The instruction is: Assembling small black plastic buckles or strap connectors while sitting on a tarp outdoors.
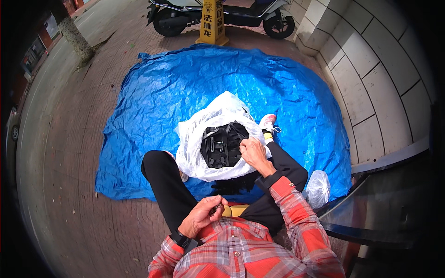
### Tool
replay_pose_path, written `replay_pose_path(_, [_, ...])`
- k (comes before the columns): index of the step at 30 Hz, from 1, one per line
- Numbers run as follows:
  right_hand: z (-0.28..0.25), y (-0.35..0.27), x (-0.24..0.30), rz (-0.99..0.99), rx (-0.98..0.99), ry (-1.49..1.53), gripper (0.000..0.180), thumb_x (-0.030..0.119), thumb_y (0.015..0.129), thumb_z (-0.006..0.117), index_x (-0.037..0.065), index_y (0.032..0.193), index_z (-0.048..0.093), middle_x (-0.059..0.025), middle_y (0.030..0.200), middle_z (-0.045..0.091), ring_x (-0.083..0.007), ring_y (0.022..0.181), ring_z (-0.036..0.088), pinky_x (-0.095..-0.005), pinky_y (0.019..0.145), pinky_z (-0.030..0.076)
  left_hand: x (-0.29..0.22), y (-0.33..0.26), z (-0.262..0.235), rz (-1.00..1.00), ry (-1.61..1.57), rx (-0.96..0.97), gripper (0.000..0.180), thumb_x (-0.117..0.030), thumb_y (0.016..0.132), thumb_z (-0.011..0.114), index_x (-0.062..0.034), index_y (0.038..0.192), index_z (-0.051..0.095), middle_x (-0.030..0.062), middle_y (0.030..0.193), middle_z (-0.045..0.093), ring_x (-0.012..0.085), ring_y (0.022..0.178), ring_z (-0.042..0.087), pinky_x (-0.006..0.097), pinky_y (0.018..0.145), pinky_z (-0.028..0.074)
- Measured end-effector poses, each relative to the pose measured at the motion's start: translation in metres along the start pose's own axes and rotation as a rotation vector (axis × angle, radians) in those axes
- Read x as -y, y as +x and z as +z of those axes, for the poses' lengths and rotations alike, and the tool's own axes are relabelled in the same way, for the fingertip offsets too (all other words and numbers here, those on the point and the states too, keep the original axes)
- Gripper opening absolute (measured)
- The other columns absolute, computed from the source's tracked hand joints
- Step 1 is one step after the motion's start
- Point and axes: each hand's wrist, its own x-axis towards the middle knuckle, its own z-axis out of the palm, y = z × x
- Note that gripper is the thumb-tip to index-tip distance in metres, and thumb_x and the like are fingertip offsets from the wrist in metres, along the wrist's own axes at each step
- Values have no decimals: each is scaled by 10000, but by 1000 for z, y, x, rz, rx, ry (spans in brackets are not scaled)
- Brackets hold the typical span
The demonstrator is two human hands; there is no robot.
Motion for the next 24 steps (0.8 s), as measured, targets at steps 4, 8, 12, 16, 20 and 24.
replay_pose_path(4, [-11, -6, -4, 241, 165, 512, 183, 154, 742, 602, -16, 805, 618, -116, 701, 639, -231, 647, 613, -345, 588, 455, -12, 8, 8, 86, 85, -144, 298, -292, 917, 465, -21, 848, 566, 70, 729, 611, 89, 487, 498, 170, 402, 354])
replay_pose_path(8, [-9, -5, -3, 212, 30, 655, 172, 139, 750, 627, -28, 788, 615, -80, 719, 635, -144, 666, 607, -284, 607, 464, -24, 18, 8, 148, 107, -233, 279, -277, 910, 482, -19, 864, 579, 84, 806, 626, 121, 665, 607, 179, 494, 465])
replay_pose_path(12, [-20, -7, 12, 249, 32, 990, 153, 87, 754, 618, -46, 723, 550, -159, 882, 627, -167, 712, 632, -266, 627, 490, -37, 20, 16, 208, 131, -290, 293, -285, 915, 471, -15, 890, 581, 80, 806, 622, 125, 665, 612, 177, 501, 476])
replay_pose_path(16, [-55, -44, 44, 314, 280, 1298, 91, 19, 757, 542, -34, 807, 489, -166, 878, 607, -150, 624, 594, -241, 554, 467, -44, 15, 24, 244, 134, -155, 312, -260, 930, 433, 16, 1023, 542, 100, 851, 613, 135, 697, 600, 215, 540, 484])
replay_pose_path(20, [-55, -90, 64, 335, 290, 1256, 111, 16, 758, 492, 8, 869, 489, -40, 746, 542, -73, 603, 473, -206, 548, 385, -42, 9, 41, 264, 153, -243, 284, -122, 926, 396, 44, 1145, 465, 169, 985, 595, 201, 836, 622, 263, 665, 532])
replay_pose_path(24, [-55, -105, 82, 354, 225, 1107, 145, 92, 783, 575, -13, 877, 542, -27, 751, 554, -54, 629, 468, -203, 572, 393, -38, 7, 36, 238, 179, -185, 225, -44, 903, 398, 40, 1108, 442, 199, 1020, 578, 260, 906, 617, 287, 688, 545])
